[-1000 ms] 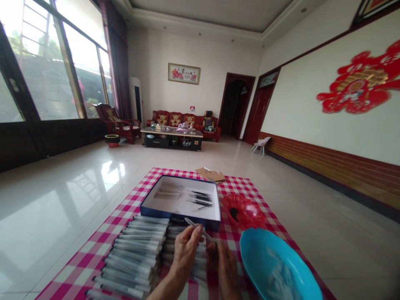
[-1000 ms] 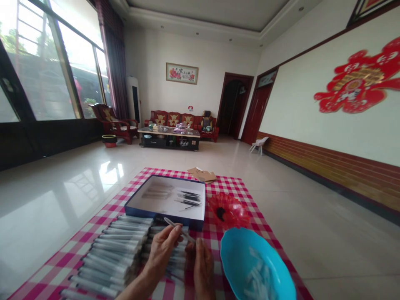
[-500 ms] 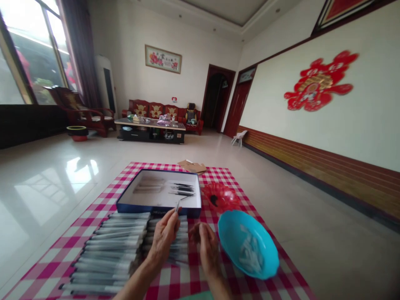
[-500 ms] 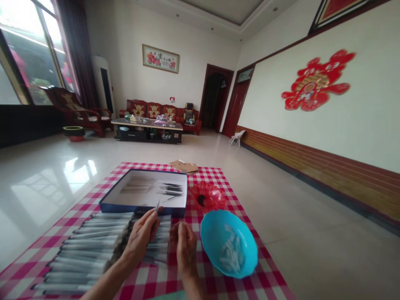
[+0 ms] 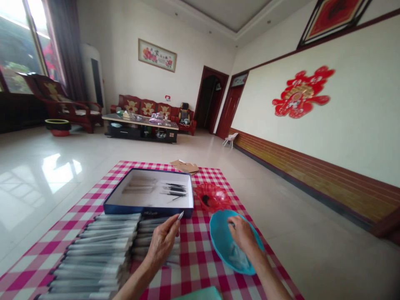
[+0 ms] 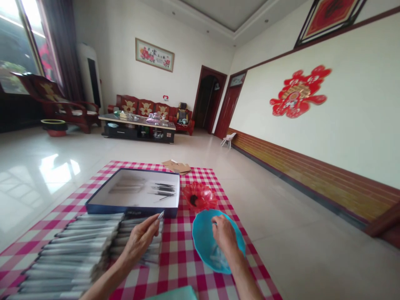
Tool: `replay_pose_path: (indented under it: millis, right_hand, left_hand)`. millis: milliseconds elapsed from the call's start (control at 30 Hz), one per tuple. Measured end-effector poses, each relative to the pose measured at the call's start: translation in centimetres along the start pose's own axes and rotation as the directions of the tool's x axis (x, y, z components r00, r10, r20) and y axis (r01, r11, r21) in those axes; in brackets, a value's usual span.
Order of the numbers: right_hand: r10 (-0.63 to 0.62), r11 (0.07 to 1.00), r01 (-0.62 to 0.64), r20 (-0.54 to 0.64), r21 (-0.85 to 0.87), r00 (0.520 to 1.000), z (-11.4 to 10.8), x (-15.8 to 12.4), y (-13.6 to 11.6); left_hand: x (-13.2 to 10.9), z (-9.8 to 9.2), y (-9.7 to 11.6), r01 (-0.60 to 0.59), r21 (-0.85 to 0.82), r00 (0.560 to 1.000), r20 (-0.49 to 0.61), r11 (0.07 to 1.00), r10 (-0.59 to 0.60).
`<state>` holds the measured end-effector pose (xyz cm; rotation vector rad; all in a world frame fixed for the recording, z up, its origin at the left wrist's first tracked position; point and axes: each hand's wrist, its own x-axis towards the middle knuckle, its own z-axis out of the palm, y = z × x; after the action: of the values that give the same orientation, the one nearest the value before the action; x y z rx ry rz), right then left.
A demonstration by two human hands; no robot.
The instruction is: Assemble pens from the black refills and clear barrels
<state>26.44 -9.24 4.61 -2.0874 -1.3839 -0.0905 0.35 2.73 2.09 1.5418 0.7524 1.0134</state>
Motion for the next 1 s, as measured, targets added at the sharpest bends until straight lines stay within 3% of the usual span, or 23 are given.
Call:
replay_pose_path:
  millis: [167, 433, 600, 700, 733, 767, 833, 900, 1000]
  right_hand:
    - [0.035, 0.995, -0.032, 0.031, -0.096, 0.999, 0.9, -0.2, 2.9]
    - [0.077, 0.995, -0.077, -0.006, -0.070, 0.997, 1.4, 0.0, 2.9]
    - [0.081, 0.997, -0.081, -0.069, 0.004, 0.994, 0.3, 0.9, 0.2]
    - [0.094, 0.972, -0.085, -0.032, 0.219, 0.995, 0.5, 1.1, -3.8]
    - [0.125, 0.889, -0.119, 0.016, 0.443, 0.992, 0.8, 1.1, -5.4]
    - [0.151, 0.750, -0.169, 0.083, 0.640, 0.985, 1.2, 1.1, -6.9]
    - [0.177, 0.433, -0.260, 0.202, 0.863, 0.963, 2.2, 1.1, -9.6]
    - [0.176, 0.189, -0.323, 0.292, 0.927, 0.940, 3.4, 1.1, -11.4]
    - [0.162, 0.015, -0.352, 0.345, 0.936, 0.925, 5.0, 1.1, -12.3]
  left_hand:
    - [-0.3, 0.6, -0.2, -0.010, 0.001, 0.999, 0.044, 1.000, 0.010]
    - [-0.1, 0.5, -0.7, -0.046, 0.022, 0.998, 0.042, 0.999, 0.045]
    - [-0.2, 0.5, -0.5, -0.035, 0.008, 0.998, 0.050, 0.999, 0.034]
    - [-0.3, 0.6, -0.3, -0.042, 0.001, 0.998, 0.044, 0.999, 0.042]
    - [-0.3, 0.6, -0.3, -0.048, -0.006, 0.998, 0.041, 0.999, 0.048]
    - [-0.3, 0.6, -0.2, -0.055, -0.014, 0.998, 0.041, 0.998, 0.056]
    - [-0.3, 0.4, 0.0, -0.068, -0.025, 0.997, 0.046, 0.997, 0.069]
    - [-0.3, 0.3, 0.3, -0.082, -0.024, 0.996, 0.042, 0.996, 0.083]
    - [-0.3, 0.3, 0.5, -0.089, -0.006, 0.995, 0.047, 0.996, 0.089]
